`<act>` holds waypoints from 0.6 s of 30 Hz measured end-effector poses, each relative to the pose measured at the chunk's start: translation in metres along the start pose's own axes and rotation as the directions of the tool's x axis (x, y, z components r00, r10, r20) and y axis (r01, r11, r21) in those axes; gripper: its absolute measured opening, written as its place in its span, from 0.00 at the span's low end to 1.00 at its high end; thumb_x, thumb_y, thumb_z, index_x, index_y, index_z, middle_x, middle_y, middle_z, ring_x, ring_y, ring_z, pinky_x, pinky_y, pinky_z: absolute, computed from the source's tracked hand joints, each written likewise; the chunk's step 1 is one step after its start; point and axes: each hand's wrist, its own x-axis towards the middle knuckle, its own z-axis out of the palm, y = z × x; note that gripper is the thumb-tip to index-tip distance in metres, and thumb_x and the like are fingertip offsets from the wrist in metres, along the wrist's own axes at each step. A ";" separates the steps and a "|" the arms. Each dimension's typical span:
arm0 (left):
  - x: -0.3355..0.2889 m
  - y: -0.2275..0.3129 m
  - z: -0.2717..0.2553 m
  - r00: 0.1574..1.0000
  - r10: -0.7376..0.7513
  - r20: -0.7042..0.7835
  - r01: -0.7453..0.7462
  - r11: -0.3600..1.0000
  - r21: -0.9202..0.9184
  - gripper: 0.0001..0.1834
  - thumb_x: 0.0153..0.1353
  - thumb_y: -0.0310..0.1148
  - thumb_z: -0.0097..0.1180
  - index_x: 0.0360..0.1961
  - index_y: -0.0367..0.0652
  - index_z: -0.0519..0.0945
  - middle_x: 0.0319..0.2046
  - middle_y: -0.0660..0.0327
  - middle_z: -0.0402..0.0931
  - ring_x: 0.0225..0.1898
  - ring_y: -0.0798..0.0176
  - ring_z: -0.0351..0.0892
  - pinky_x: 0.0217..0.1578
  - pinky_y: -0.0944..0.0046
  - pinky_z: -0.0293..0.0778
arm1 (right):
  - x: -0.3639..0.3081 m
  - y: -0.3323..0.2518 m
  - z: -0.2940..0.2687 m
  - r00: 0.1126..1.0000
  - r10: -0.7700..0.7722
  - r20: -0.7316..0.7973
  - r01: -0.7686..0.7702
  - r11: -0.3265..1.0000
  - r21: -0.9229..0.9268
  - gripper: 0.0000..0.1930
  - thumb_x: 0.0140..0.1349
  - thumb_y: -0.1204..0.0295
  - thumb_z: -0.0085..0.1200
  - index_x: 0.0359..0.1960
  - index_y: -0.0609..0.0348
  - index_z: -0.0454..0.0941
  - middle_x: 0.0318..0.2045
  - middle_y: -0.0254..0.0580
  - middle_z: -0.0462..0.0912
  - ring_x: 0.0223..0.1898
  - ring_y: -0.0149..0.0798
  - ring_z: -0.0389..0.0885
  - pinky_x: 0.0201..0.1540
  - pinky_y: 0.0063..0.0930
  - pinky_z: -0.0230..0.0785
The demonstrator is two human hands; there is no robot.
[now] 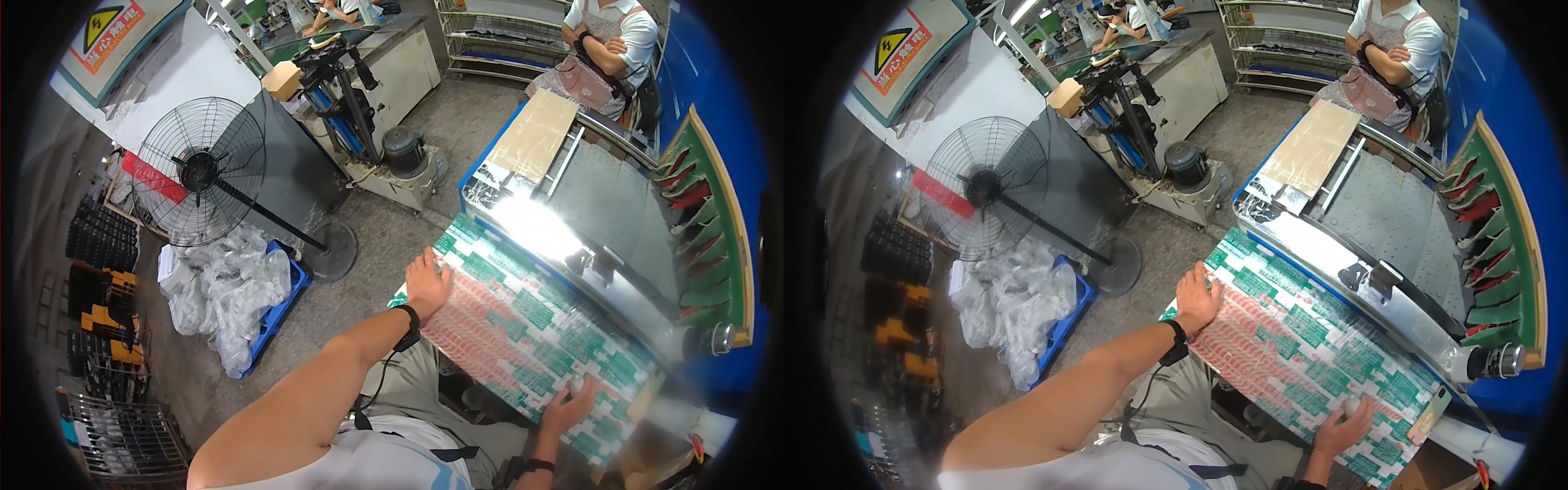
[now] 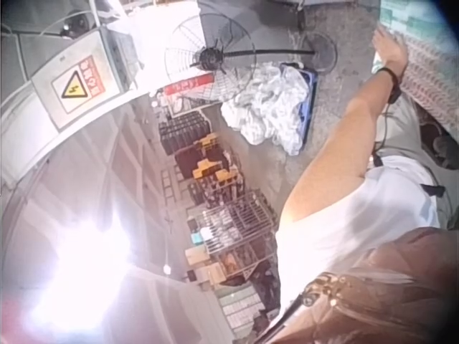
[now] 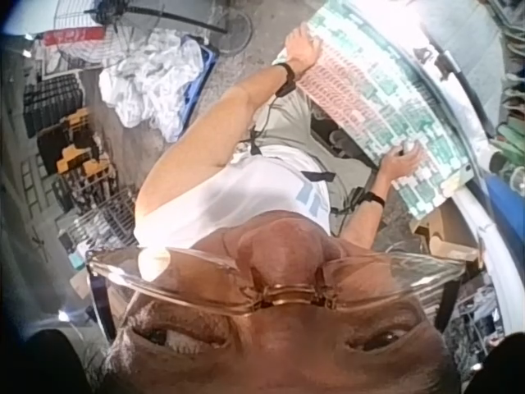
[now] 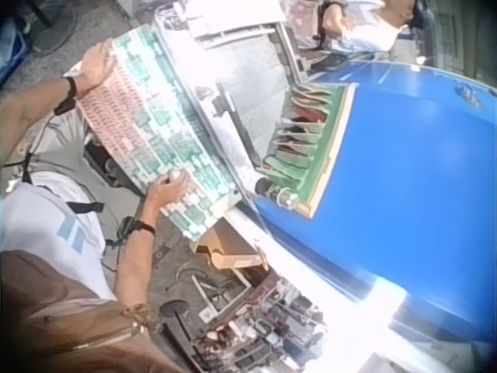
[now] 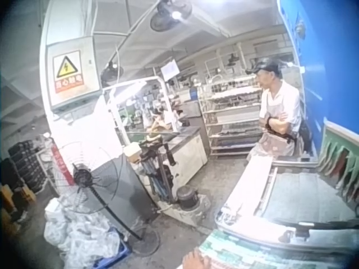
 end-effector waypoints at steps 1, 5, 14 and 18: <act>-0.002 0.000 0.002 1.000 -0.001 0.004 0.001 1.000 -0.001 0.40 0.75 0.49 0.52 0.79 0.34 0.61 0.61 0.40 0.73 0.64 0.36 0.72 0.70 0.40 0.63 | -0.001 0.000 -0.002 1.000 0.009 0.006 -0.009 1.000 0.007 0.31 0.68 0.76 0.55 0.75 0.60 0.69 0.75 0.58 0.71 0.77 0.61 0.66 0.78 0.58 0.56; -0.002 0.002 0.006 1.000 -0.005 0.019 0.005 1.000 -0.011 0.40 0.73 0.48 0.53 0.78 0.35 0.60 0.61 0.42 0.73 0.64 0.37 0.71 0.71 0.41 0.59 | 0.001 0.005 -0.002 0.999 -0.035 -0.034 0.036 0.999 0.032 0.32 0.66 0.76 0.55 0.74 0.60 0.70 0.74 0.59 0.73 0.76 0.63 0.67 0.77 0.58 0.57; 0.001 -0.010 0.009 1.000 0.008 -0.016 -0.008 1.000 -0.029 0.40 0.72 0.49 0.54 0.77 0.34 0.61 0.61 0.41 0.73 0.64 0.36 0.72 0.70 0.39 0.61 | 0.002 -0.003 -0.002 0.998 -0.039 -0.047 0.041 0.998 0.045 0.32 0.65 0.76 0.56 0.73 0.63 0.70 0.72 0.61 0.74 0.75 0.65 0.69 0.76 0.59 0.57; 0.008 0.000 -0.003 0.994 -0.010 0.112 0.025 0.991 -0.135 0.44 0.72 0.49 0.57 0.80 0.36 0.59 0.66 0.36 0.73 0.67 0.32 0.73 0.68 0.40 0.71 | -0.001 0.004 -0.004 0.997 -0.020 -0.075 0.021 1.000 0.011 0.30 0.65 0.74 0.57 0.71 0.63 0.73 0.69 0.61 0.76 0.72 0.65 0.71 0.76 0.57 0.59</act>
